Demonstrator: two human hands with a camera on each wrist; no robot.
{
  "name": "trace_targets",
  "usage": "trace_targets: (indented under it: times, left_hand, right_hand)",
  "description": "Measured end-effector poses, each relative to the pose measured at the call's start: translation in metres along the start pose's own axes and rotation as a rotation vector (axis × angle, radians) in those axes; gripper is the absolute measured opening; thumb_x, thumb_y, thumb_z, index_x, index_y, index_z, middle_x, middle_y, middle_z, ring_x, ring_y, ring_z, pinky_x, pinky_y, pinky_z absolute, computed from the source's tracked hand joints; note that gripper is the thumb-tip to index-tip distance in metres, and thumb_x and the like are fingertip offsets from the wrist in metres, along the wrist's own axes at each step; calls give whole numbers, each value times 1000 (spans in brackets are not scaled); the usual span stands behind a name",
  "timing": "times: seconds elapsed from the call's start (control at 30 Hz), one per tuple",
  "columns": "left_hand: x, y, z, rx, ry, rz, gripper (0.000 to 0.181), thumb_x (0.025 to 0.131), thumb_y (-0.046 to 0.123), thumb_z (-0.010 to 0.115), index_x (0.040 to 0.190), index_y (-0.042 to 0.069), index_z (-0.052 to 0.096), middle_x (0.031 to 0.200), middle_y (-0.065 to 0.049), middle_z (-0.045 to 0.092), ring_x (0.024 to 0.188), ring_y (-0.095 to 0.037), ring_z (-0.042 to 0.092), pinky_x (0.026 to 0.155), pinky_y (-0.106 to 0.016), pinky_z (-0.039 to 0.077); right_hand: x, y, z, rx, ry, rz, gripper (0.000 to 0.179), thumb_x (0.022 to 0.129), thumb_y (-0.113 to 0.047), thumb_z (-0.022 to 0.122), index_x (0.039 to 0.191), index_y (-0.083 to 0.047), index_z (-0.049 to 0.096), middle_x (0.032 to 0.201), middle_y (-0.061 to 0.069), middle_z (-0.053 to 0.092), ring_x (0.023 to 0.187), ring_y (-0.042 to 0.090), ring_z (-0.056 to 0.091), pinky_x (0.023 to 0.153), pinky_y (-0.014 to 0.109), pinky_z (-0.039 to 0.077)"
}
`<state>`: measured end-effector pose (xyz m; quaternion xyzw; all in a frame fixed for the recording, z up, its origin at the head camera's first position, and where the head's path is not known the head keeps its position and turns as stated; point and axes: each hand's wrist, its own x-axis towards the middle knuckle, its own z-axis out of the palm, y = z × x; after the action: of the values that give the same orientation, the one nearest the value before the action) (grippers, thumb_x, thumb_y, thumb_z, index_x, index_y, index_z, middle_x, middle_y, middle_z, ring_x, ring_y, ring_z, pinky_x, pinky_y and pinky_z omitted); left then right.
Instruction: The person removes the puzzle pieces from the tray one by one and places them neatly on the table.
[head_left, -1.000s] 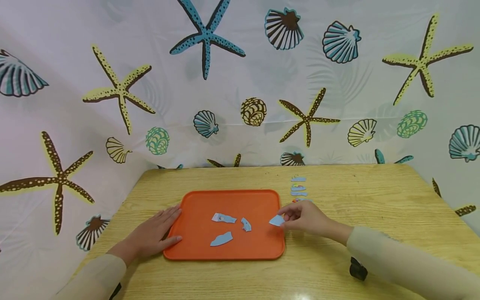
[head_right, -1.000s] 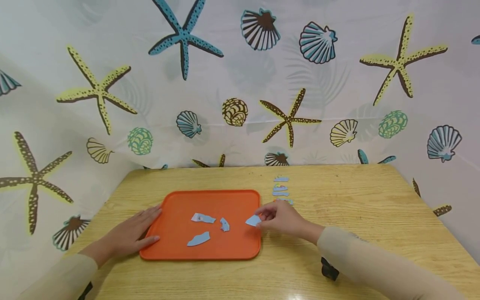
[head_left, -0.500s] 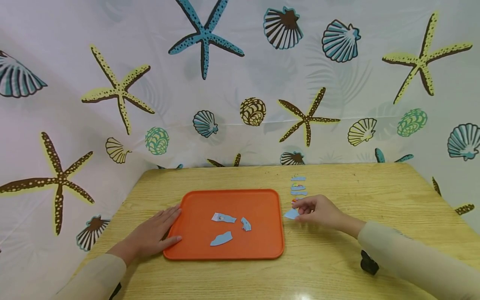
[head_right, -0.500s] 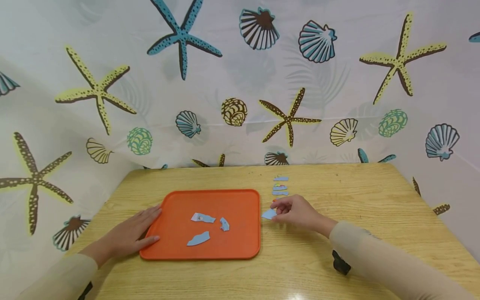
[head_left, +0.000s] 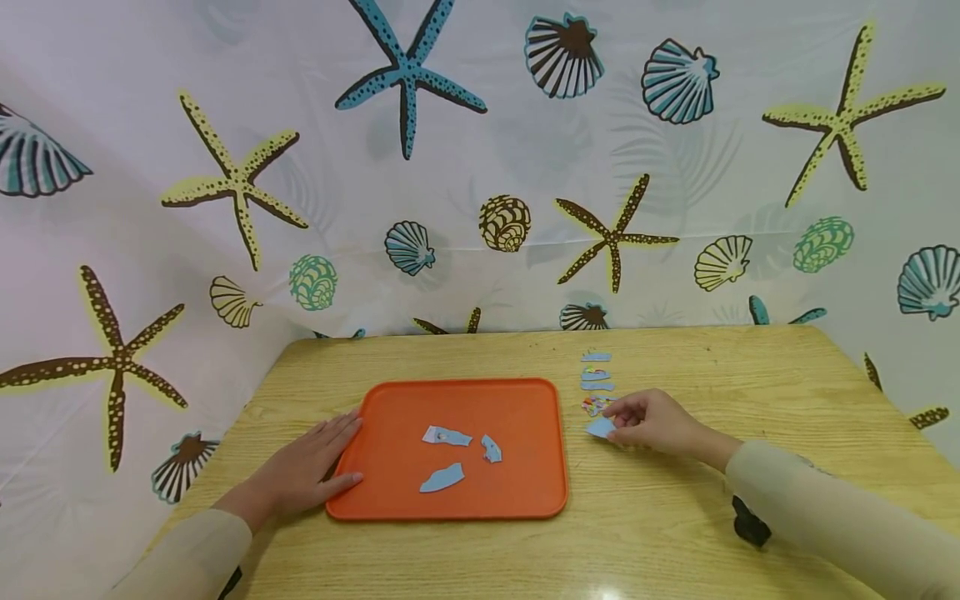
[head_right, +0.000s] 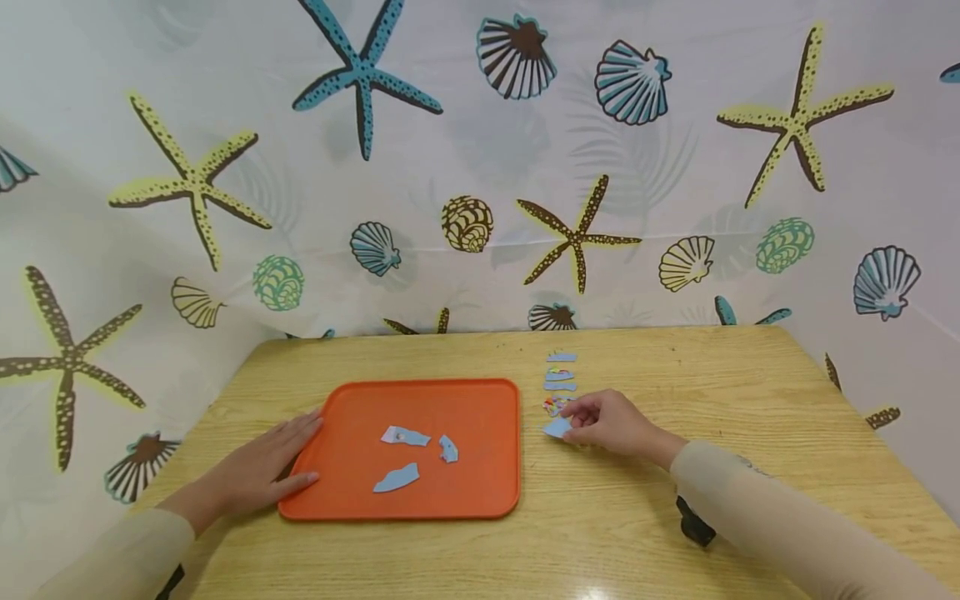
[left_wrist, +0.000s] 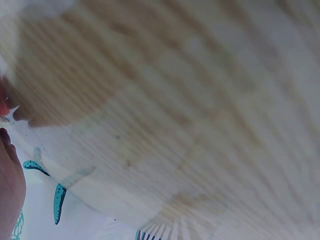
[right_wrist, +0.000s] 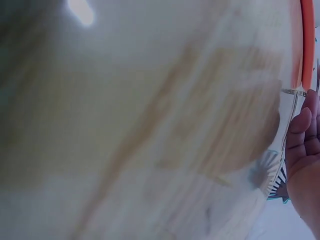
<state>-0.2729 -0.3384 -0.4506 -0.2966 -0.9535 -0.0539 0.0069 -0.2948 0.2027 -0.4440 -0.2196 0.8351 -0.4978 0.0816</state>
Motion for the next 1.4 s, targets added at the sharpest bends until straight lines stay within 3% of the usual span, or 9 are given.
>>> trace_targets:
  times: [0.37, 0.7, 1.4]
  left_hand:
    - [0, -4, 2, -1, 3, 0, 87, 95, 63, 44, 153, 2, 24, 159, -12, 23, 144, -30, 23, 114, -51, 21]
    - [0, -4, 3, -2, -4, -8, 86, 95, 63, 44, 154, 3, 25, 159, -10, 22, 144, -29, 22, 114, -50, 20]
    - [0, 2, -2, 0, -6, -4, 86, 95, 62, 44, 153, 1, 25, 158, -13, 23, 144, -31, 23, 114, -51, 21]
  right_hand:
    - [5, 10, -3, -67, -11, 16, 29, 82, -9, 78, 106, 5, 70, 82, 4, 63, 70, 14, 55, 56, 22, 47]
    - [9, 5, -2, -133, -2, 0, 28, 83, -7, 77, 105, 8, 69, 79, 2, 62, 71, 14, 54, 58, 21, 46]
    - [17, 10, -6, -155, -14, 18, 27, 82, -10, 78, 104, 4, 70, 79, 0, 62, 70, 13, 53, 58, 22, 45]
